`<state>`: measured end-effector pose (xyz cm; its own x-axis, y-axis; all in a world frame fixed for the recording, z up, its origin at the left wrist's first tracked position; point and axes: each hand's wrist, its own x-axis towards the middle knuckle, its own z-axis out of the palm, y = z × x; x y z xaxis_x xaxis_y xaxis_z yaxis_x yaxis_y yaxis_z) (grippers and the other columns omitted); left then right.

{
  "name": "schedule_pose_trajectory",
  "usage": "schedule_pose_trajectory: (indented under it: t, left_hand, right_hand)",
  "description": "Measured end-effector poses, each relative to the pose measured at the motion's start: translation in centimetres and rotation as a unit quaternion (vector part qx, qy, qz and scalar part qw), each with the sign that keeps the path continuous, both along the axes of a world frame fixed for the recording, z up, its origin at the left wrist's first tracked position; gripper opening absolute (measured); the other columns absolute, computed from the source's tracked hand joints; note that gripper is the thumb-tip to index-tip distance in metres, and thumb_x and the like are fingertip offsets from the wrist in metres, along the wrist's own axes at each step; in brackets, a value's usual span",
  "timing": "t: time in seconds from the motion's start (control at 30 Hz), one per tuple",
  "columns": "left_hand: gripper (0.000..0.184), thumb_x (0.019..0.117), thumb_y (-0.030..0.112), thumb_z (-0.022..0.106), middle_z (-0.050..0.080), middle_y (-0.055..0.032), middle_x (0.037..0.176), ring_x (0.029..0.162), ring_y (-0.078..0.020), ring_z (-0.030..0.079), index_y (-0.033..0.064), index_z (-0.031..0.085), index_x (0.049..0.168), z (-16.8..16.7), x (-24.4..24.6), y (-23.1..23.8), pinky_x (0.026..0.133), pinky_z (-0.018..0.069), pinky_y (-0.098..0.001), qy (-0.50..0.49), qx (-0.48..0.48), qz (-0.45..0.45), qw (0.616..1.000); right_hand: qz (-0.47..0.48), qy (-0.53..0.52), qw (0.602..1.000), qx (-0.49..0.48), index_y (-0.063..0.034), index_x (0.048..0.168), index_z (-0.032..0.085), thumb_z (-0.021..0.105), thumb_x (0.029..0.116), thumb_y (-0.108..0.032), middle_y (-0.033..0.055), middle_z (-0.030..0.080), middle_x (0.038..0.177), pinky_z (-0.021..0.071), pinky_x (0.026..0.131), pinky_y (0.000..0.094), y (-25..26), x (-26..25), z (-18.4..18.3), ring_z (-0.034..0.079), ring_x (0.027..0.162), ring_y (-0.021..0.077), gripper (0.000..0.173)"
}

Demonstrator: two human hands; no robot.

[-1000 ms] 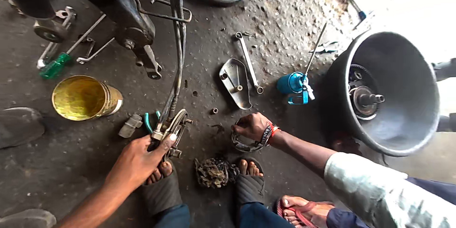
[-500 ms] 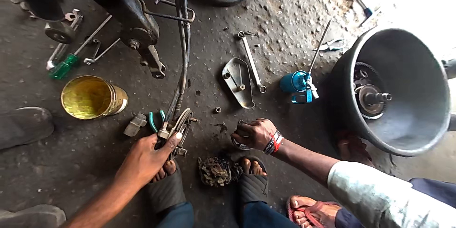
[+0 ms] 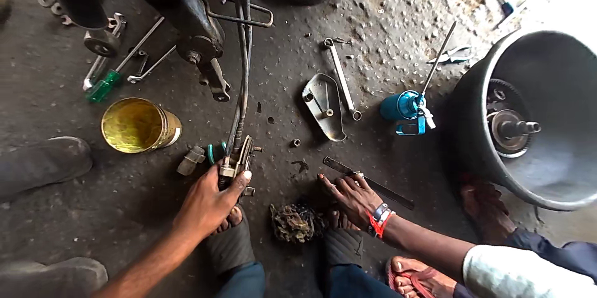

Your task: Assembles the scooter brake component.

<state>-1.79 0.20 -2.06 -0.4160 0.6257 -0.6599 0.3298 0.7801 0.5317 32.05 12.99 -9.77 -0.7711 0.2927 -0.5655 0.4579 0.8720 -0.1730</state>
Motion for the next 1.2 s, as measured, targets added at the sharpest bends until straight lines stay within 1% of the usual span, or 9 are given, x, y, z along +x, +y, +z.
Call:
schedule_pose_trajectory:
  t: [0.1, 0.2, 0.3, 0.37, 0.47, 0.6, 0.73, 0.9, 1.2]
  left_hand:
    - [0.041, 0.1006, 0.039, 0.065, 0.056, -0.0070, 0.065, 0.044, -0.0146, 0.053, 0.0122, 0.054, 0.129, -0.5, -1.0, 1.6, 0.042, 0.0481, -0.0277, -0.180, -0.011, 0.076, 0.981]
    - [0.041, 0.1049, 0.024, 0.060, 0.059, -0.0126, 0.069, 0.048, -0.0216, 0.060, 0.0106, 0.042, 0.139, -0.8, -1.7, 3.6, 0.047, 0.0572, -0.0340, -0.296, -0.047, 0.080, 0.951]
    - [0.041, 0.1010, 0.009, 0.061, 0.058, -0.0104, 0.072, 0.048, -0.0191, 0.059, 0.0111, 0.037, 0.135, -1.2, -0.6, 4.4, 0.046, 0.0558, -0.0321, -0.341, -0.021, 0.092, 0.935]
    - [0.041, 0.1009, 0.014, 0.063, 0.050, -0.0045, 0.067, 0.045, -0.0126, 0.048, 0.0138, 0.037, 0.133, -1.6, 0.3, 4.2, 0.042, 0.0455, -0.0256, -0.325, -0.011, 0.108, 0.939]
    - [0.038, 0.1039, 0.025, 0.059, 0.039, 0.0007, 0.064, 0.044, -0.0079, 0.035, 0.0160, 0.039, 0.135, -1.2, 1.6, 3.4, 0.042, 0.0341, -0.0228, -0.285, -0.010, 0.146, 0.947]
    - [0.022, 0.1046, 0.025, 0.057, 0.033, 0.0041, 0.057, 0.041, -0.0056, 0.032, 0.0144, 0.046, 0.121, -0.5, 4.2, 3.3, 0.040, 0.0316, -0.0198, -0.360, 0.018, 0.232, 0.904]
    - [0.017, 0.1020, 0.023, 0.059, 0.032, 0.0063, 0.057, 0.041, -0.0031, 0.032, 0.0165, 0.048, 0.114, -1.7, 5.7, 3.2, 0.040, 0.0315, -0.0171, -0.434, 0.050, 0.265, 0.860]
    - [0.023, 0.1032, 0.027, 0.060, 0.041, 0.0027, 0.063, 0.044, -0.0048, 0.035, 0.0165, 0.050, 0.122, -3.9, 5.0, 3.9, 0.042, 0.0330, -0.0184, -0.402, 0.066, 0.223, 0.886]
    - [0.035, 0.1013, 0.031, 0.065, 0.046, -0.0001, 0.070, 0.052, -0.0086, 0.043, 0.0156, 0.047, 0.126, -3.1, 6.2, 4.4, 0.047, 0.0385, -0.0233, -0.385, 0.058, 0.217, 0.895]
  right_hand:
    - [-0.025, 0.000, 0.999, -0.029, -0.0231, 0.162, 0.032, 0.067, 0.0885, -0.009, 0.0173, 0.069, 0.115, 0.0423, 0.108, 0.0577, 1.0, -0.5, 1.1, 0.067, 0.111, 0.0350, 0.083]
    - [-0.203, 0.004, 0.974, -0.105, -0.0127, 0.164, 0.023, 0.067, 0.0918, -0.014, 0.0164, 0.067, 0.127, 0.0426, 0.107, 0.0578, 1.5, -2.5, 3.4, 0.065, 0.118, 0.0339, 0.084]
    - [-0.349, 0.133, 0.911, -0.177, -0.0063, 0.163, 0.019, 0.064, 0.0943, -0.027, 0.0173, 0.068, 0.127, 0.0519, 0.098, 0.0576, 0.9, -4.2, 5.2, 0.069, 0.112, 0.0312, 0.085]
    - [-0.402, 0.172, 0.872, -0.219, -0.0117, 0.164, 0.019, 0.060, 0.0945, -0.032, 0.0136, 0.071, 0.117, 0.0584, 0.089, 0.0491, 0.5, -6.0, 6.8, 0.072, 0.098, 0.0228, 0.083]
    - [-0.388, 0.210, 0.852, -0.280, -0.0142, 0.164, 0.019, 0.057, 0.0973, -0.030, 0.0102, 0.071, 0.115, 0.0595, 0.089, 0.0412, -0.2, -7.7, 7.3, 0.072, 0.097, 0.0148, 0.079]
    - [-0.417, 0.221, 0.817, -0.332, -0.0156, 0.164, 0.021, 0.060, 0.0969, -0.030, 0.0092, 0.070, 0.121, 0.0579, 0.094, 0.0378, -1.1, -9.1, 7.0, 0.070, 0.103, 0.0126, 0.078]
    - [-0.477, 0.228, 0.765, -0.369, -0.0194, 0.160, 0.028, 0.068, 0.0913, -0.029, 0.0068, 0.071, 0.116, 0.0604, 0.088, 0.0371, -1.9, -9.6, 5.8, 0.072, 0.096, 0.0134, 0.081]
    - [-0.498, 0.250, 0.748, -0.360, -0.0202, 0.159, 0.029, 0.071, 0.0888, -0.027, 0.0043, 0.073, 0.110, 0.0616, 0.083, 0.0351, -1.6, -10.1, 5.4, 0.073, 0.090, 0.0125, 0.082]
    - [-0.532, 0.241, 0.744, -0.325, -0.0188, 0.160, 0.029, 0.071, 0.0887, -0.023, 0.0077, 0.073, 0.104, 0.0626, 0.078, 0.0394, -0.4, -11.7, 5.0, 0.073, 0.083, 0.0160, 0.083]
